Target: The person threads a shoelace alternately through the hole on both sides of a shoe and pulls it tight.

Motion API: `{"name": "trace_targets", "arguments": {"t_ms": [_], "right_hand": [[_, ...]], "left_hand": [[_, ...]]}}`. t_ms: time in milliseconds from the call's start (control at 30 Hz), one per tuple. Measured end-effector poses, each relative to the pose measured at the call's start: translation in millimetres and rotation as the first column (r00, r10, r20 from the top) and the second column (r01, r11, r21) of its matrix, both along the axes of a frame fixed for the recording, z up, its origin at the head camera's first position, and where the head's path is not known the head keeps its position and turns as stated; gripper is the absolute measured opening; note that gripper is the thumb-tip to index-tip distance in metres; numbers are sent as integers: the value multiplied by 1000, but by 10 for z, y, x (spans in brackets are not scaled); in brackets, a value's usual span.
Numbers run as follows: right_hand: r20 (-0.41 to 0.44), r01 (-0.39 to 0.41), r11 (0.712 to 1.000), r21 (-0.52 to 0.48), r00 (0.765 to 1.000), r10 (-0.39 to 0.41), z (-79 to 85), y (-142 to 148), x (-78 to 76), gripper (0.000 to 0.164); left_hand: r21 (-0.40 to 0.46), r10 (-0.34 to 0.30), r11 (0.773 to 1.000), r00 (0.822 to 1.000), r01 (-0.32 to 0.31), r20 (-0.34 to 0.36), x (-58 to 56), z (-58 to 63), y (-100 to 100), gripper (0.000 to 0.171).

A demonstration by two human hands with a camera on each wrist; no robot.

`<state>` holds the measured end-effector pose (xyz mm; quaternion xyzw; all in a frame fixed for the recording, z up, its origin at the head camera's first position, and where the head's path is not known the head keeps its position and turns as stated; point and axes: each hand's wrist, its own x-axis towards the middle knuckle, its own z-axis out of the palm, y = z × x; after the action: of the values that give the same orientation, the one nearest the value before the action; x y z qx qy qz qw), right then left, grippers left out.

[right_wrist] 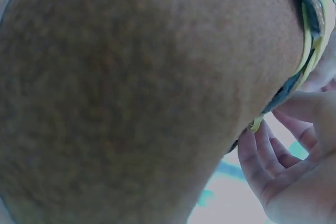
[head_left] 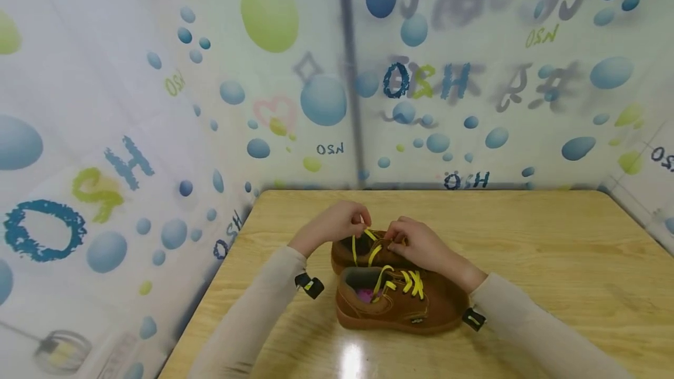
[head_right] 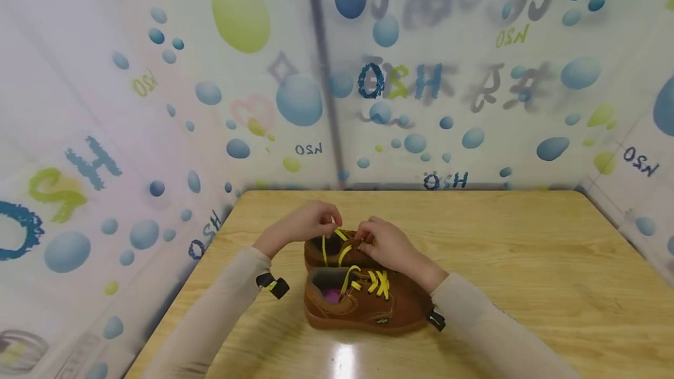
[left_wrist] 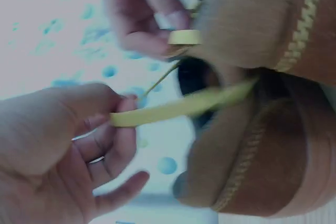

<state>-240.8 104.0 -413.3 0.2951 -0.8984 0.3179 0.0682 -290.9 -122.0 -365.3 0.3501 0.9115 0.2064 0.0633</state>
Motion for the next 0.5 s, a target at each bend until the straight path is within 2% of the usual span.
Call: {"name": "trace_targets", "arguments": {"t_ms": [67, 100, 133, 200, 233, 300, 333, 367, 400, 467, 500], "right_hand": [[3, 10, 1000, -3, 1000, -10, 0, -4, -12, 6], [8, 16, 1000, -6, 1000, -16, 0, -4, -21, 6], [13, 20, 1000, -6, 1000, -20, 2, -2, -36, 5], [23, 14, 1000, -2, 1000, -14, 11, 7, -80, 7], [28, 5, 1000, 5, 1000, -5, 20, 11, -108, 7], [46, -24, 999, 29, 999, 23, 45, 20, -171, 9], [58, -48, 998, 41, 997, 45, 63, 26, -201, 11], [71, -73, 996, 51, 995, 69, 84, 30, -229, 12], [89, -92, 994, 60, 992, 87, 108, 29, -251, 13], [110, -129, 988, 84, 987, 120, 154, 22, -288, 15], [121, -141, 985, 96, 984, 129, 178, 14, -299, 16]], "left_hand": [[163, -34, 987, 988, 10, 148, 5, 51, -91, 15], [245, -54, 970, 975, 0, 215, 15, 78, -132, 18], [323, -85, 946, 957, -9, 277, 29, 104, -169, 20], [467, -174, 884, 903, -32, 392, 64, 144, -214, 27], [525, -226, 851, 875, -37, 429, 82, 159, -222, 30], [590, -300, 807, 842, -27, 449, 123, 174, -225, 38], [615, -335, 788, 831, -11, 444, 138, 171, -215, 42], [628, -345, 778, 833, -4, 432, 154, 167, -201, 44], [635, -338, 772, 848, 2, 408, 163, 157, -183, 43], [645, -269, 763, 895, -28, 356, 187, 136, -146, 38], [657, -218, 752, 918, -59, 332, 192, 121, -124, 34]]}}
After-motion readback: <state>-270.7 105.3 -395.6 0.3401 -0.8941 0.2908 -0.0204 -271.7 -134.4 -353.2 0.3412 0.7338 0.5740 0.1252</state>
